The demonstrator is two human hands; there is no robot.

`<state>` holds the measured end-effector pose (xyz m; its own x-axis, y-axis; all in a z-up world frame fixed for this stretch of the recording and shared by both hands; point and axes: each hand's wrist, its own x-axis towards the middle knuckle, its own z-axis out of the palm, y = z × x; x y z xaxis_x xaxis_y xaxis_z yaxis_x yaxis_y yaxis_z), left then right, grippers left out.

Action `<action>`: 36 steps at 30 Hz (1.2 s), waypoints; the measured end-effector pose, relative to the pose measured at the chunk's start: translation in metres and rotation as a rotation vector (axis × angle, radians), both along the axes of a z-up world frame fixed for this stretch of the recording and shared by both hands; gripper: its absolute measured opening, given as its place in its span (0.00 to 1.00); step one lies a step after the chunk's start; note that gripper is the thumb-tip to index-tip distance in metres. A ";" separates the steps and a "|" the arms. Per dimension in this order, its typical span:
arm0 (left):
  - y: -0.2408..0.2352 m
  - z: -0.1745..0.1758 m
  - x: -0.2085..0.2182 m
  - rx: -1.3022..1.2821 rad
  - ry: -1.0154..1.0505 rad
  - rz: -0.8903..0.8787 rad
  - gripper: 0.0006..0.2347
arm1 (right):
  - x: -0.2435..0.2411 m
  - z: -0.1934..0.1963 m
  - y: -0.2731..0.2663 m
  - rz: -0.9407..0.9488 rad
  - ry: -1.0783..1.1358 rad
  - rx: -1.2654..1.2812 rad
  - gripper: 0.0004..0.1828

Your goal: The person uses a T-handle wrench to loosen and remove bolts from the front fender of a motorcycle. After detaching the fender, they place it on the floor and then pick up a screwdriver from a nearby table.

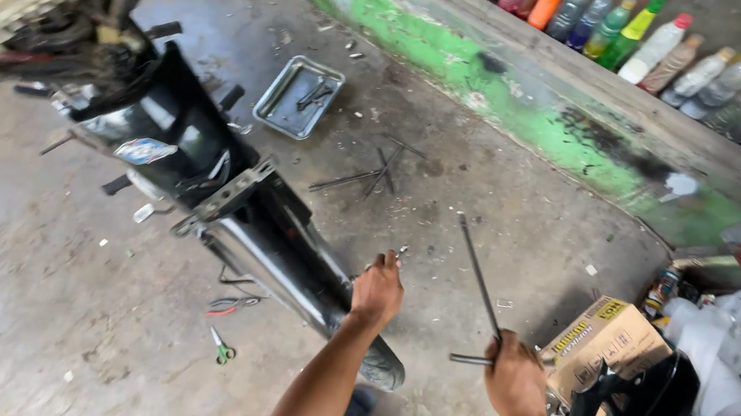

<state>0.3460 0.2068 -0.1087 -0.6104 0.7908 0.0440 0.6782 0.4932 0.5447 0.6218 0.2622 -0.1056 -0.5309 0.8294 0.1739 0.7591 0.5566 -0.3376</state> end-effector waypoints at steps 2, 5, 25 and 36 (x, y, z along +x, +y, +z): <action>0.030 -0.035 0.007 -0.067 0.020 -0.037 0.11 | -0.019 0.005 0.021 0.088 -0.145 -0.001 0.06; 0.053 -0.052 -0.001 -0.101 0.073 -0.053 0.10 | -0.037 0.014 0.050 0.225 -0.135 0.124 0.07; 0.142 -0.049 -0.134 -0.034 0.292 -0.146 0.11 | -0.114 -0.003 0.266 0.805 0.018 0.268 0.08; 0.176 -0.100 -0.096 -0.086 0.148 0.071 0.07 | -0.156 -0.075 0.430 1.066 -0.300 0.286 0.18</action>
